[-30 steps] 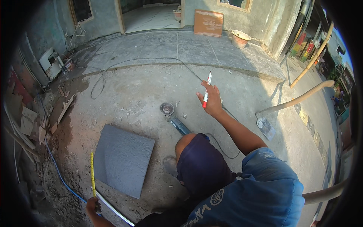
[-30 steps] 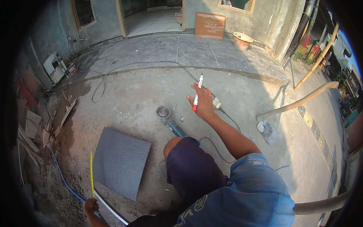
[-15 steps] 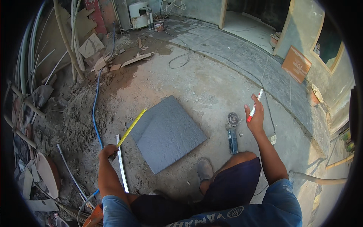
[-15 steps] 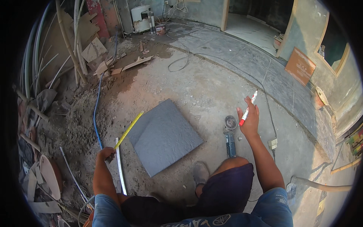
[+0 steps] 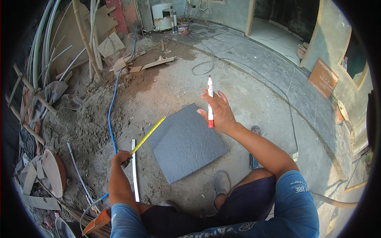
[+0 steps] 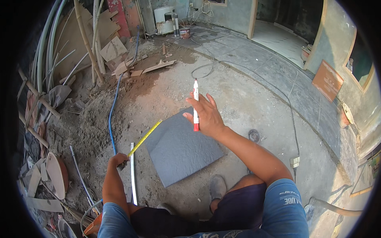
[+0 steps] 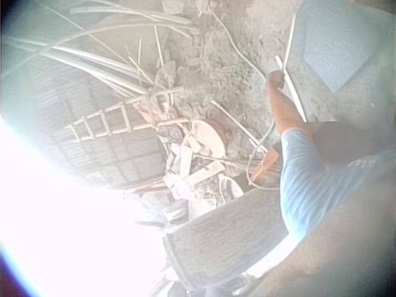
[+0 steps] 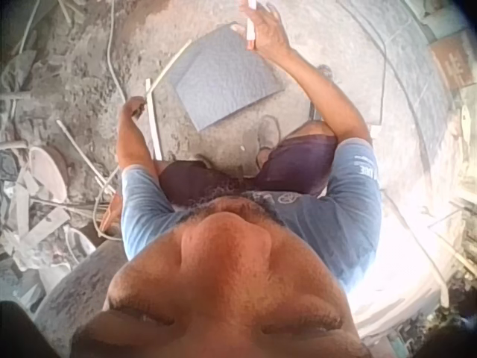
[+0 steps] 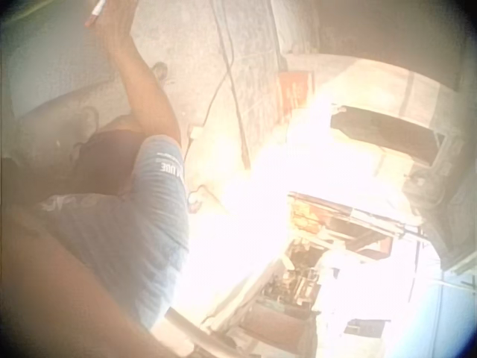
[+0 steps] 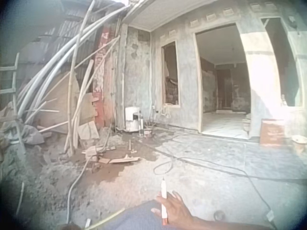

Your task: The person measures and marks a large grey tile using a tape measure, a metal ruler, and a red marker. They place the tile on the ground, measure its dimensions, and mark lines for cutting.

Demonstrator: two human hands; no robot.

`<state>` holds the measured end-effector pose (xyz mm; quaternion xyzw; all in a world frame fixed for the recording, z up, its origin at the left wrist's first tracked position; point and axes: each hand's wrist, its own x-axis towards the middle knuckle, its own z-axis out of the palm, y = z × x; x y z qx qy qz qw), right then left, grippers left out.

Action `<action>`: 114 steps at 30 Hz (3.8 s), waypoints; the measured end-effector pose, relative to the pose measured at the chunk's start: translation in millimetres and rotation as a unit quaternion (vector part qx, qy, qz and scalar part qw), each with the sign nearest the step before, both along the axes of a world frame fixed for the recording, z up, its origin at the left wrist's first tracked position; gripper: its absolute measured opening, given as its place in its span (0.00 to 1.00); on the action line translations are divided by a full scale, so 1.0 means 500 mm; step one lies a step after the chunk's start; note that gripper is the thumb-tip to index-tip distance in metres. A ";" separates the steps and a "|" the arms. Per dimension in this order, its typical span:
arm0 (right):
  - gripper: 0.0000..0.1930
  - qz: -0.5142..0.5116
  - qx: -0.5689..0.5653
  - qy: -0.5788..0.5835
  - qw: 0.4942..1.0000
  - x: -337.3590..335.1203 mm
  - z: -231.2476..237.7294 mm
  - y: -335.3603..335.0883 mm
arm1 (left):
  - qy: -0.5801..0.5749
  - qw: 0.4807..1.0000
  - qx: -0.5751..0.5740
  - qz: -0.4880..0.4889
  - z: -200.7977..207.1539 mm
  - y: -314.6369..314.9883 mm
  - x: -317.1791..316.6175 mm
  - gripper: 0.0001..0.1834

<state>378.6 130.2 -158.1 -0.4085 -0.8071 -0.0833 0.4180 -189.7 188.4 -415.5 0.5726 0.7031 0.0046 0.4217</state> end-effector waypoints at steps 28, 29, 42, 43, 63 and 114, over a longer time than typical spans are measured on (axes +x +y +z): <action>0.34 0.152 0.069 0.041 0.985 -0.108 0.096 -0.061 | 0.028 1.000 -0.004 0.005 0.013 0.001 0.018 0.13; 0.34 0.150 0.063 0.038 0.986 -0.108 0.093 -0.062 | 0.024 1.000 -0.002 0.009 0.012 0.000 0.018 0.13; 0.34 0.146 0.033 0.025 0.988 -0.106 0.065 -0.079 | 0.029 0.999 0.004 0.022 0.003 -0.006 0.000 0.12; 0.34 0.147 0.031 0.026 0.988 -0.108 0.063 -0.079 | 0.030 0.999 0.002 0.023 0.003 -0.006 -0.003 0.12; 0.42 0.230 0.150 0.082 0.958 -0.103 0.014 -0.063 | -0.058 0.985 -0.121 0.109 0.074 -0.017 0.049 0.12; 0.31 -0.038 -0.270 -0.037 0.961 0.087 -0.217 -0.002 | -0.064 0.991 0.023 -0.116 0.043 0.064 0.180 0.14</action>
